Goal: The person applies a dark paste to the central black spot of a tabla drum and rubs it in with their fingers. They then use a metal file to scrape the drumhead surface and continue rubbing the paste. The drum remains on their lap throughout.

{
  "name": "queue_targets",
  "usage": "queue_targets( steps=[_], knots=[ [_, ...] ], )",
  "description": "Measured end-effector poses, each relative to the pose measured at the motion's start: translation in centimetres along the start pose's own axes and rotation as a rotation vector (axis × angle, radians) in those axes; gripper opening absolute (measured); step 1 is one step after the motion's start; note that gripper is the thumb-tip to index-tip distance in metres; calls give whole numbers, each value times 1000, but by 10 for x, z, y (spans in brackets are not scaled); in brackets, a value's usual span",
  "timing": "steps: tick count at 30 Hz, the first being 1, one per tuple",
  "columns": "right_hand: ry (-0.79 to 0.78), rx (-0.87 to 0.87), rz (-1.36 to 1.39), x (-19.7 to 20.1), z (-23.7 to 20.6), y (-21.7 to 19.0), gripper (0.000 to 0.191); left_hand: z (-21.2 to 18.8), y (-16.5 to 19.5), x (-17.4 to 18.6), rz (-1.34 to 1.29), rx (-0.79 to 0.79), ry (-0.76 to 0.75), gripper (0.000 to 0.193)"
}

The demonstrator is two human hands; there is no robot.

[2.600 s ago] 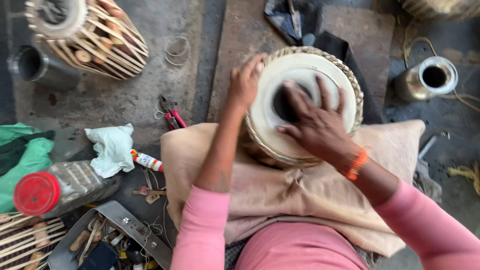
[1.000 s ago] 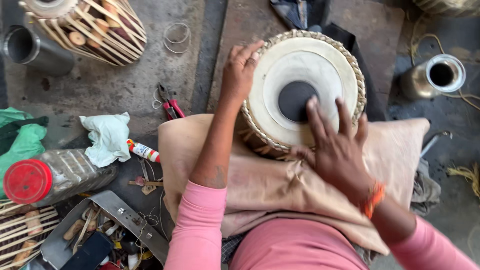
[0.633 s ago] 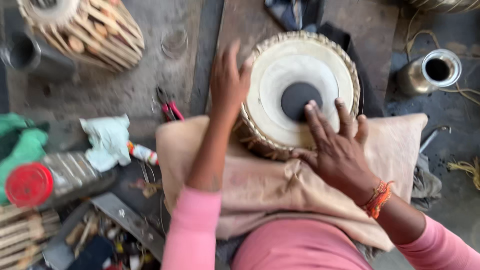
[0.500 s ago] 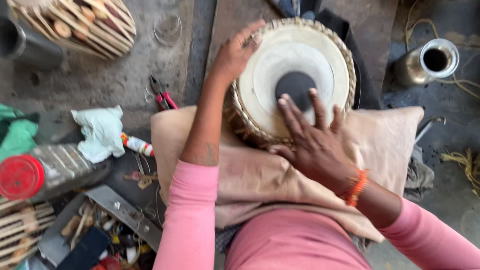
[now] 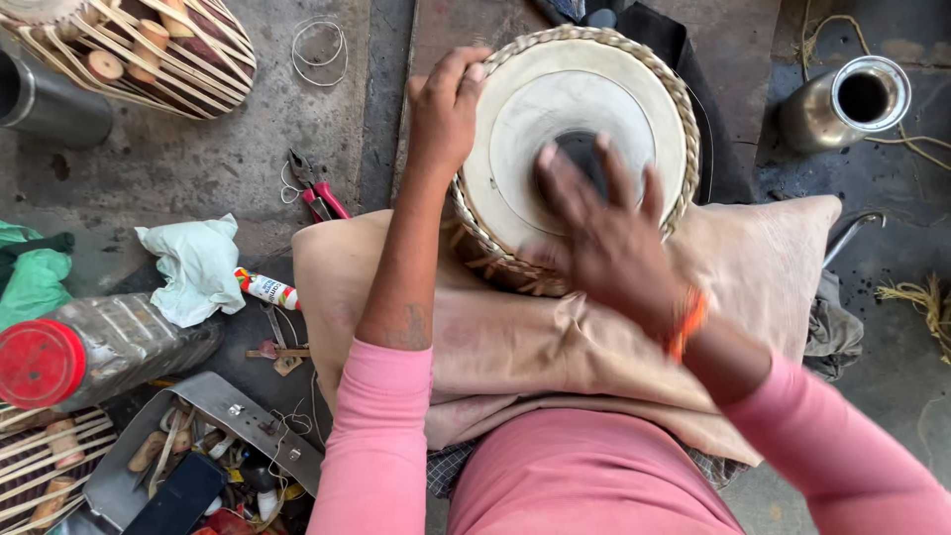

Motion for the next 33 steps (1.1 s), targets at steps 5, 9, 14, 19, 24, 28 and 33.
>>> queue_targets(
  steps=[5, 9, 14, 19, 24, 28, 33],
  knots=[
    [57, 51, 15, 8, -18, 36, 88, -8, -7, 8, 135, 83, 123, 22],
    [-24, 114, -44, -5, -43, 22, 93, 16, -13, 4, -420, -182, -103, 41],
    [20, 138, -71, -15, -5, 22, 94, 23, -20, -3, -511, 17, -252, 37],
    [-17, -48, -69, 0, -5, 32, 91, 18, -9, 1, -450, 23, -213, 34],
    [32, 26, -10, 10, -22, -4, 97, 19, -9, 0, -367, 130, -184, 30],
    [1, 27, -104, 9, 10, 8, 87, 3, -9, -1, -345, 104, -90, 27],
    [64, 104, 144, 19, -8, 46, 84, -9, -8, 9, 54, -39, 169, 21]
  ],
)
Point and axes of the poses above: each hand's wrist, its own z-axis towards the middle knuckle, its own x-axis out of the back of the hand, y = z × x, the point moved 3 cm from there along z, towards the middle knuckle, and after that the axes turned 6 degrees about -z, right-handed, at the moved point
